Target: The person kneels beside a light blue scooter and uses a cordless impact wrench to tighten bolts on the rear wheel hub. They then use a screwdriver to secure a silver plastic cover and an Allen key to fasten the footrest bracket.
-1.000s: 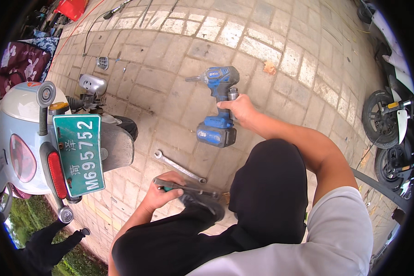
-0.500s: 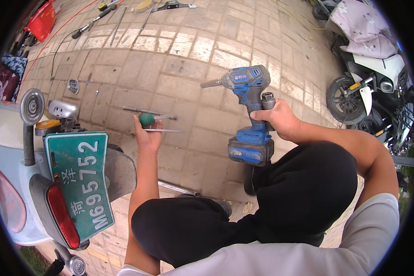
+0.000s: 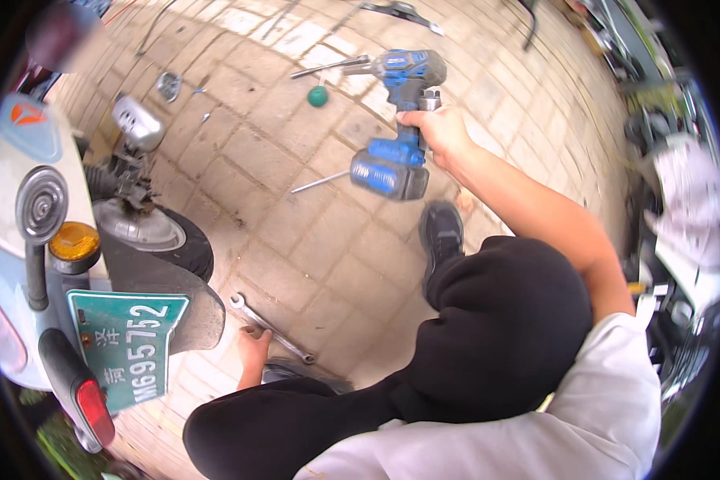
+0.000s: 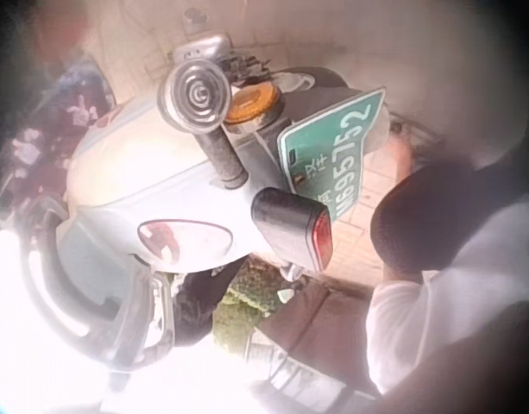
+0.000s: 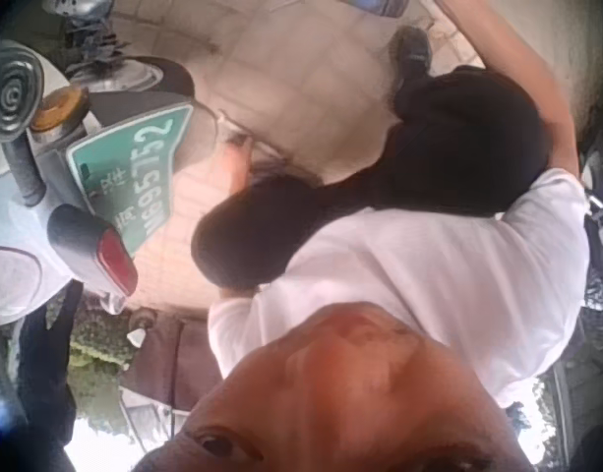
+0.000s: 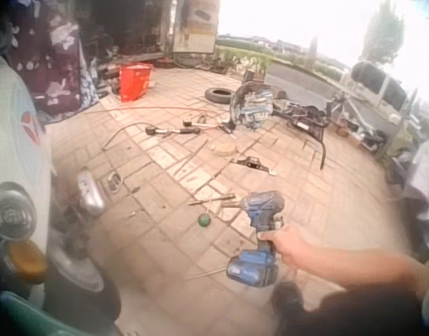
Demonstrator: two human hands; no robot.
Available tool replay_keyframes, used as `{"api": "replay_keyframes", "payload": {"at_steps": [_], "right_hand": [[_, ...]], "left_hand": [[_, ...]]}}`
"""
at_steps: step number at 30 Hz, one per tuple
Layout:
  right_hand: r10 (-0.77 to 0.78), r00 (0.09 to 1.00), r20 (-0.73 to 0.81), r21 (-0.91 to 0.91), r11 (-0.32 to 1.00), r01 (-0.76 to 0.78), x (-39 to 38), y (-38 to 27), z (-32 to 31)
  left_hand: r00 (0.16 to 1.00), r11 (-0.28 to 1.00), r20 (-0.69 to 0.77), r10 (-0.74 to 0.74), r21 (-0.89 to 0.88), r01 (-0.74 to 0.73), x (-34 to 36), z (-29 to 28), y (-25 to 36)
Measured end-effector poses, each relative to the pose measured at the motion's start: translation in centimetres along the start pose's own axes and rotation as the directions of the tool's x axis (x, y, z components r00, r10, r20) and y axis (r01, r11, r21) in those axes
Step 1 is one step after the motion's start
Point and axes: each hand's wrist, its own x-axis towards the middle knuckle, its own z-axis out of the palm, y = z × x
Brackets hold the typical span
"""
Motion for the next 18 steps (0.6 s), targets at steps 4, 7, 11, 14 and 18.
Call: {"api": "replay_keyframes", "payload": {"at_steps": [4,7,11,14,18], "right_hand": [[0.030,0.999,0.035,-0.114,0.993,-0.026,14.2,-2.5,1.9],[0.036,0.995,0.098,-0.237,0.971,-0.012,23.8,-4.8,4.0],[0.004,0.969,0.245,-0.332,0.940,0.080,34.3,-5.7,6.3],[-0.027,0.967,0.253,-0.382,0.915,0.126,39.7,-5.8,7.0],[-0.127,0.949,0.288,-0.627,0.724,0.287,40.9,-7.5,7.9]], "left_hand": [[1.000,0.992,0.001,0.000,-0.128,0.000,-1.0,2.4,0.4],[0.966,0.963,-0.018,-0.259,-0.081,0.257,-0.5,3.4,1.4],[0.920,0.887,-0.101,-0.378,-0.324,0.329,-0.7,2.8,5.4],[0.948,0.802,-0.120,-0.293,-0.571,0.176,-2.1,0.5,11.6],[0.941,0.460,0.107,-0.321,-0.851,0.253,-5.5,0.1,23.1]]}}
